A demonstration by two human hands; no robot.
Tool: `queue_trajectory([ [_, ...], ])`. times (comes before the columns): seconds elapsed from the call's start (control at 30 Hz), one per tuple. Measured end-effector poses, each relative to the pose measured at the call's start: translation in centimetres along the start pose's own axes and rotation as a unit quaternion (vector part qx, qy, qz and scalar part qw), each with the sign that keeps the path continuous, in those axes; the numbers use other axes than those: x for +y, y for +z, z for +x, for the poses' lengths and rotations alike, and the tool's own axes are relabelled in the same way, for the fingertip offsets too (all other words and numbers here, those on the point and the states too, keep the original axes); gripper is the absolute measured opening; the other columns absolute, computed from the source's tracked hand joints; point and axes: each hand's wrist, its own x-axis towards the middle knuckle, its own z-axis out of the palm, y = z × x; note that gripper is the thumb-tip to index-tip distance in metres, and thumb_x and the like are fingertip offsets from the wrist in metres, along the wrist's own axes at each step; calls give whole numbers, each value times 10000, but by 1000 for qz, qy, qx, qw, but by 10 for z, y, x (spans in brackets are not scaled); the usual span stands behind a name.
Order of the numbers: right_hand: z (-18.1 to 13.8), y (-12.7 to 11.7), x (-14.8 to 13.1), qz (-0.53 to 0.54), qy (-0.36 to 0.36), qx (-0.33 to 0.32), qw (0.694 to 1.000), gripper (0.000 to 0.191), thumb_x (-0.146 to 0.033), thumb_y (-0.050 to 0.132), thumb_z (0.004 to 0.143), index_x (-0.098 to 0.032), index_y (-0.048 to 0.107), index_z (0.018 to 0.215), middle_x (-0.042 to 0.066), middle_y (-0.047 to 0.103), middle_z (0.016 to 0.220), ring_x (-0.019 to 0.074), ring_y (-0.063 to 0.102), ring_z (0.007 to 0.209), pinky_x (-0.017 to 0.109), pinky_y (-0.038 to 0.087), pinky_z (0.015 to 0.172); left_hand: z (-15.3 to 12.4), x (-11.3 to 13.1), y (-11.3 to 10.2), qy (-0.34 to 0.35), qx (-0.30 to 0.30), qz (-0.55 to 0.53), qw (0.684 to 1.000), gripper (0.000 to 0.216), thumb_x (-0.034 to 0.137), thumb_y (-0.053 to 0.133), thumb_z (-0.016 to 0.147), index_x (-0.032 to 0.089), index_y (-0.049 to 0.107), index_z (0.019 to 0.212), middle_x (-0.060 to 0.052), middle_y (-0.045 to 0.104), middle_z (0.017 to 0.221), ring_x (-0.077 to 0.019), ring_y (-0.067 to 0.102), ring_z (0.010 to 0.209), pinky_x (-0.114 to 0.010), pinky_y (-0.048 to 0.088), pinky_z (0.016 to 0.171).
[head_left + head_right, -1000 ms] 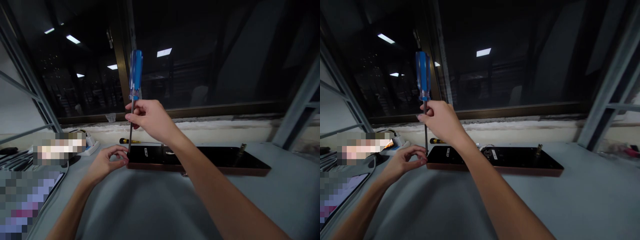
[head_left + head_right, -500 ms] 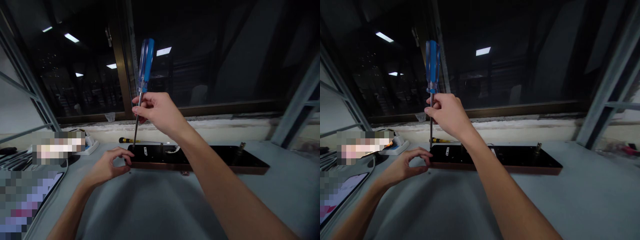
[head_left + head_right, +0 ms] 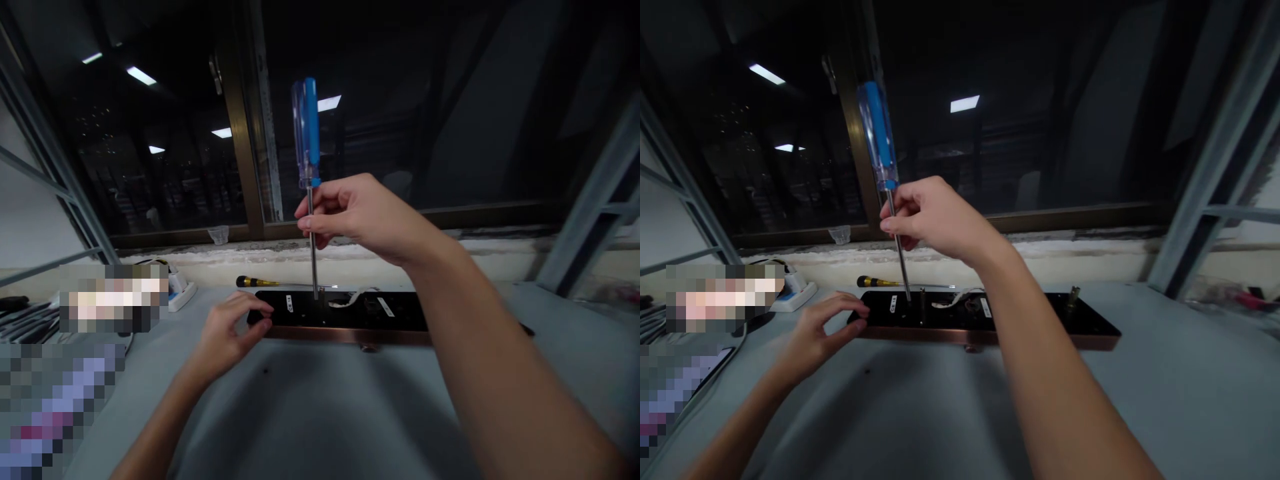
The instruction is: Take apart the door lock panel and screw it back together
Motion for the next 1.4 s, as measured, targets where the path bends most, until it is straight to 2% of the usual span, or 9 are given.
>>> queue_trajectory([
  [0.1,-3,-13,4,25,9,8,1000,58,-98,644,681,-146,616,662,-22,557,522,82,552,472,228,473,456,-3,11,20,97,23,98,990,150,246,505,813,197,614,904,-62,659,904,-191,575,888,-350,404,806],
  [0.17,-5,-19,7,38,18,5,999,49,-118,654,679,-143,616,660,-14,570,536,85,564,487,227,491,464,-6,18,34,144,14,143,979,203,243,490,829,188,583,1001,-84,633,1032,-201,546,985,-378,363,876],
  [0.3,-6,-23,14,50,48,-29,997,76,-161,682,666,-131,612,671,-1,590,555,89,577,491,227,516,482,-11,22,52,192,-18,181,965,284,233,459,854,189,509,1129,-85,586,1140,-201,505,1072,-417,306,949],
  [0.47,-3,-17,23,60,69,-57,994,139,-191,719,631,-123,607,676,11,601,606,86,576,509,226,525,497,-13,18,56,174,-29,168,970,311,185,467,846,194,478,1158,-73,583,1124,-189,513,1031,-404,352,901],
  [0.9,1,-1,37,62,118,-99,986,55,-114,632,694,-104,578,687,1,580,582,71,547,509,232,514,526,-12,17,53,157,-25,123,980,273,129,449,838,183,518,1097,-58,599,1102,-184,518,1005,-368,381,858],
  [1.17,-1,-3,33,63,99,-115,986,149,-212,694,651,-116,599,715,-6,587,598,80,560,558,239,526,565,-12,15,55,155,-25,116,981,284,118,445,832,180,522,1099,-60,599,1093,-181,515,993,-370,382,854],
  [1.4,-4,-4,32,59,109,-93,988,234,-293,722,625,-119,593,712,-2,596,623,82,572,553,234,522,565,-12,15,55,168,-9,115,979,310,100,442,819,181,529,1105,-66,604,1078,-184,520,985,-368,389,841],
])
